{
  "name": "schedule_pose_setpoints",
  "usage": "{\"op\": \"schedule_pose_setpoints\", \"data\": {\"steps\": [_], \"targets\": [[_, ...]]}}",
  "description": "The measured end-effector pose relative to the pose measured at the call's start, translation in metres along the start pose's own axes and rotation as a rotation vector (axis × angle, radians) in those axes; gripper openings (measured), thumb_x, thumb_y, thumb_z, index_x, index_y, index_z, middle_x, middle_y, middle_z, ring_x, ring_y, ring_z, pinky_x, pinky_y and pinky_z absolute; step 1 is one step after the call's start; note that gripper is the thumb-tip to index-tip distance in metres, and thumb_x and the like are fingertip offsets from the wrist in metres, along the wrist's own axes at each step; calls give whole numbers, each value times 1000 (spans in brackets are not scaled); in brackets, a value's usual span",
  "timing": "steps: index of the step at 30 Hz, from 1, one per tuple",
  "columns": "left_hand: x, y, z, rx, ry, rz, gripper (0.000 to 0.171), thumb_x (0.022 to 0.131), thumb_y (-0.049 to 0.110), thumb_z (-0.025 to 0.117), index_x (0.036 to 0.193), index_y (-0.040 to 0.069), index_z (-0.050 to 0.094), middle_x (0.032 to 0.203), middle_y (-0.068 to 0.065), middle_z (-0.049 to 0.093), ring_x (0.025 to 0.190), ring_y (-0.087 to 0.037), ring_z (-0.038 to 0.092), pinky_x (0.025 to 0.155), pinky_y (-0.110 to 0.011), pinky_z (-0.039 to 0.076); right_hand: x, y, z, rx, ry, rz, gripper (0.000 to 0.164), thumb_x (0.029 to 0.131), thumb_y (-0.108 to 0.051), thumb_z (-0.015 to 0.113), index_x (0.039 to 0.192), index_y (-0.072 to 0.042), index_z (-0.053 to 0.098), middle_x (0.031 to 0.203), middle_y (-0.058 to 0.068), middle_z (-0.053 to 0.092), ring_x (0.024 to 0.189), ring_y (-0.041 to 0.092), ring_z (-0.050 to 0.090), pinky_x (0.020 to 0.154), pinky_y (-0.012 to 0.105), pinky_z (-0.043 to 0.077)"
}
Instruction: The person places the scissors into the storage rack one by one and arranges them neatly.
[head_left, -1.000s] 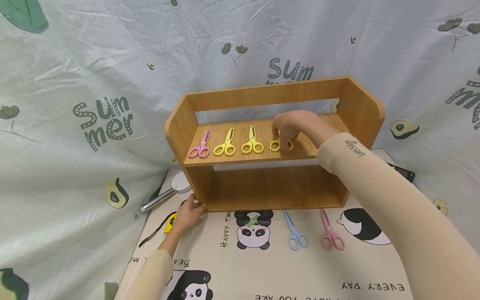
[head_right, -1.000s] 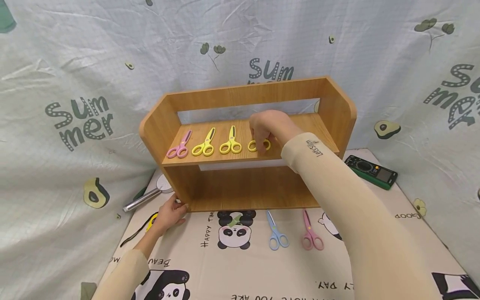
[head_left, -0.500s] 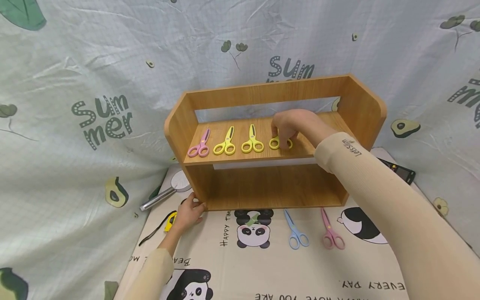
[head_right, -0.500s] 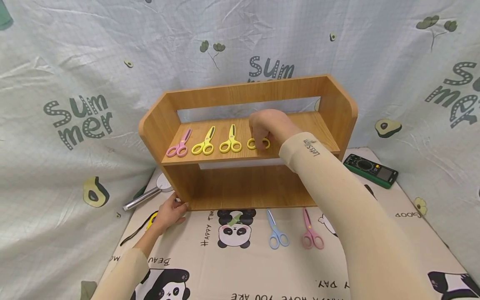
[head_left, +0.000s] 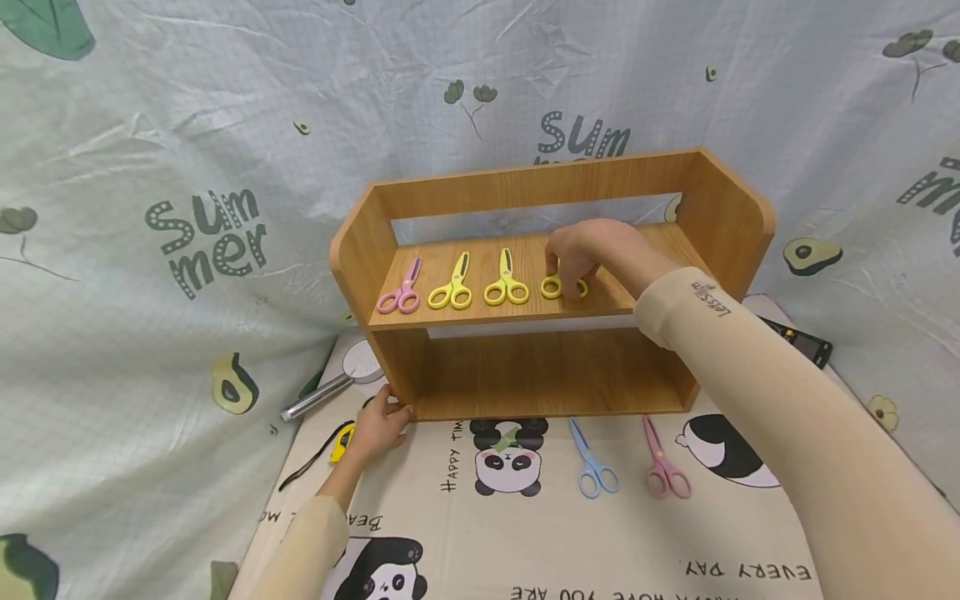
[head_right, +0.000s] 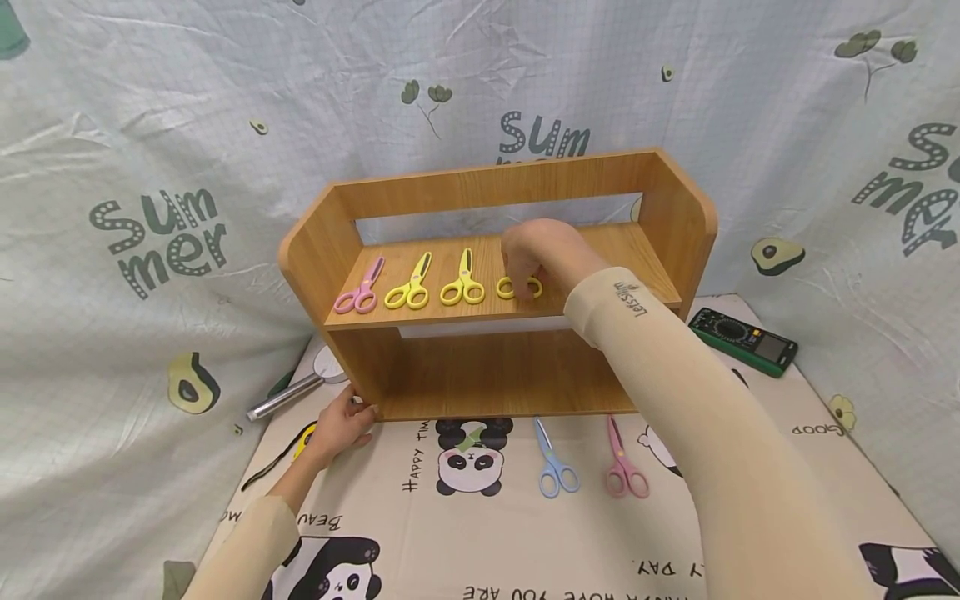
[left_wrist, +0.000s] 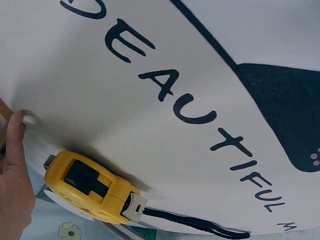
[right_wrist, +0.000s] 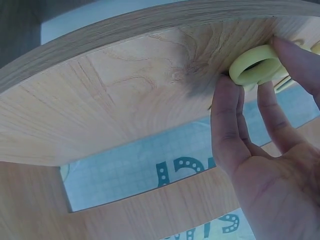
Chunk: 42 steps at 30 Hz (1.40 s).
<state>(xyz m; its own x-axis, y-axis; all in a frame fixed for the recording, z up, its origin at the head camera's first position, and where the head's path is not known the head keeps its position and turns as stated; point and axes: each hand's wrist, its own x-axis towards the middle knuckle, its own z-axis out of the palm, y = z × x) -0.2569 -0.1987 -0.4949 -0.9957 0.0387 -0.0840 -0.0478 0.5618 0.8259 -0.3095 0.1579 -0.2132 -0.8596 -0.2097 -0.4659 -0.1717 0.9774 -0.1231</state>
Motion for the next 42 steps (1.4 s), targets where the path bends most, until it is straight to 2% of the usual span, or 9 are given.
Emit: {"op": "schedule_pose_setpoints", "data": {"steps": [9,14,17,21,25,31,34,39,42], "targets": [[0,1,0,12,-6,-9,46,101,13,61,143,1,46,136,-34,63,114,-39,71,72,-38,67,-5,3,3,-11,5,-40,51,83,-4,73,131,-10,56,119,10,50,110,25,48,89,36,43],[-1,-1,1,7,-1,-10,43,101,12,61,140,1,48,134,-34,64,112,-39,72,69,-37,67,-10,5,3,-23,3,-54,63,84,-4,73,142,-11,49,126,12,50,112,26,48,92,39,45],[-2,-1,2,9,-3,-7,42,101,11,61,139,0,47,133,-35,64,111,-39,72,69,-38,67,-20,3,4,-63,44,-60,70,85,-4,73,148,-11,44,137,14,50,115,27,48,92,42,48],[-2,0,1,30,1,2,39,101,11,61,137,0,49,132,-34,65,110,-38,73,68,-36,67,-44,-4,13,-68,144,-109,72,83,-1,75,148,-11,45,141,19,47,114,30,47,84,40,50],[-1,0,1,45,4,3,39,101,12,61,136,1,49,132,-33,66,111,-38,72,67,-35,67,-68,-11,38,-27,204,-190,70,81,-2,81,143,-13,50,135,17,51,112,30,51,84,38,52],[3,0,0,56,-1,5,40,101,13,62,136,0,49,133,-35,64,111,-40,72,67,-35,67,-78,-3,87,25,148,-311,63,82,-3,83,137,-16,56,134,14,57,116,29,59,92,41,60],[4,-1,0,52,1,-5,39,100,14,62,135,0,50,133,-34,64,111,-39,73,68,-35,67,-73,4,117,76,101,-318,60,82,-5,85,134,-18,59,131,11,58,112,27,61,92,42,61],[4,-3,1,45,-1,-1,41,100,13,62,137,0,49,133,-35,64,109,-37,73,67,-34,67,-59,16,173,193,8,-250,64,78,-6,89,134,-19,59,129,12,57,103,24,59,80,40,62],[3,-3,1,41,1,5,40,100,12,62,136,0,50,132,-35,64,108,-37,73,67,-35,67,-52,22,202,246,-23,-223,65,75,-4,90,130,-22,61,129,12,58,108,27,57,86,49,62]]}}
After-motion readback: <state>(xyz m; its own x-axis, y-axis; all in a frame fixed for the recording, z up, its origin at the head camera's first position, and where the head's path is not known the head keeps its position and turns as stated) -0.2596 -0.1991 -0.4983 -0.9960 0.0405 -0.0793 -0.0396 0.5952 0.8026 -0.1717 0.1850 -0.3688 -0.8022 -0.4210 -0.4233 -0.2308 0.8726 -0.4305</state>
